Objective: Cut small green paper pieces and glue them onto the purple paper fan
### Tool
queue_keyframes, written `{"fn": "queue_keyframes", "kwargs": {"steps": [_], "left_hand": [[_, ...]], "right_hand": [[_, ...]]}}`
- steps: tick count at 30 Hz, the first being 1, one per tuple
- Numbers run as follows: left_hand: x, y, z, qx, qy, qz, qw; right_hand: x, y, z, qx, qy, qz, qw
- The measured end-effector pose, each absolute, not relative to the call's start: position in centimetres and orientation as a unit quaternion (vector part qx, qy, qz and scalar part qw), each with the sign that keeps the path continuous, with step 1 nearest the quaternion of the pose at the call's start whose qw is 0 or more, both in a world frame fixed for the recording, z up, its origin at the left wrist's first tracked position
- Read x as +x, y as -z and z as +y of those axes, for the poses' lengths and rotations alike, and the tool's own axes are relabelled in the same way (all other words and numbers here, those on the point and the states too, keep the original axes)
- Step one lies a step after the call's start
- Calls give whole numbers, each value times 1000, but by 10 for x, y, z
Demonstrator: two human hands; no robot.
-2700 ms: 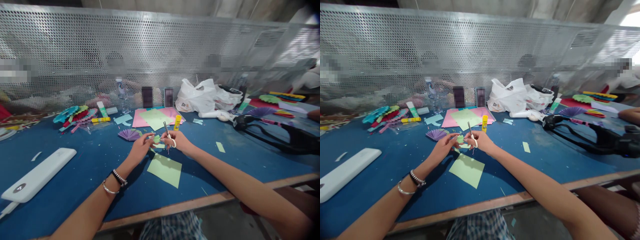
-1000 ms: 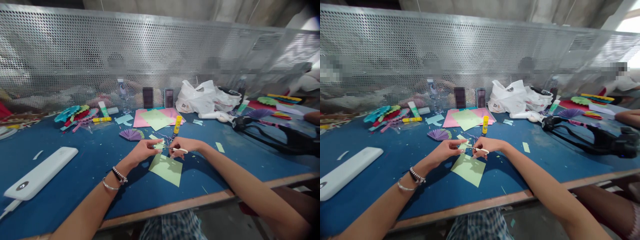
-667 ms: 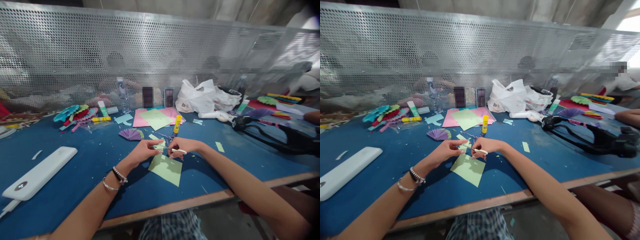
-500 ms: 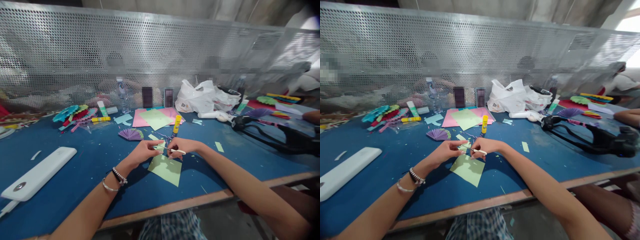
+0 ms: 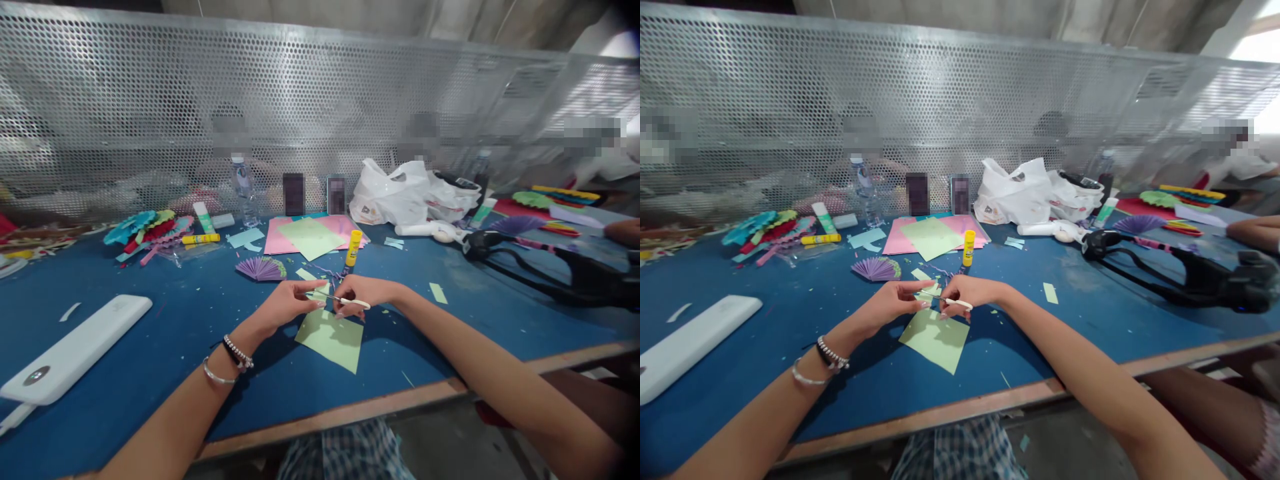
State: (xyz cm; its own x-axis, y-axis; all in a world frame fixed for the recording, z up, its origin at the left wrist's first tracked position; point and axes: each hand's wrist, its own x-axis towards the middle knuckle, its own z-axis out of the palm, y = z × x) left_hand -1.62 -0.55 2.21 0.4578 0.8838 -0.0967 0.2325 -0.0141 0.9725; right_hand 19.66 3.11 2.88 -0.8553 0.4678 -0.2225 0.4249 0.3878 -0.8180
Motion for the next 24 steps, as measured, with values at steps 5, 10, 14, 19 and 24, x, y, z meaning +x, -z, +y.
{"fn": "queue_keyframes", "kwargs": {"steps": [5,10,14,19,24], "left_hand": [[-16,-21,-5,645,-296,430,558],[-16,-22,-5,636,-297,429,568],[-17,-21,-4,645,-298,427,559],[-20,-18,0,658,-308,429,536],[-22,-14,5,644,-332,453,520]], "right_hand": [[196,-30,30,-268,-482,-834,21],[195,-30,30,-270,-474,-837,25],[196,-31,29,-270,-467,-841,34],[201,-34,30,-288,-447,-845,59],[205,-24,44,-359,-307,-859,199]]}}
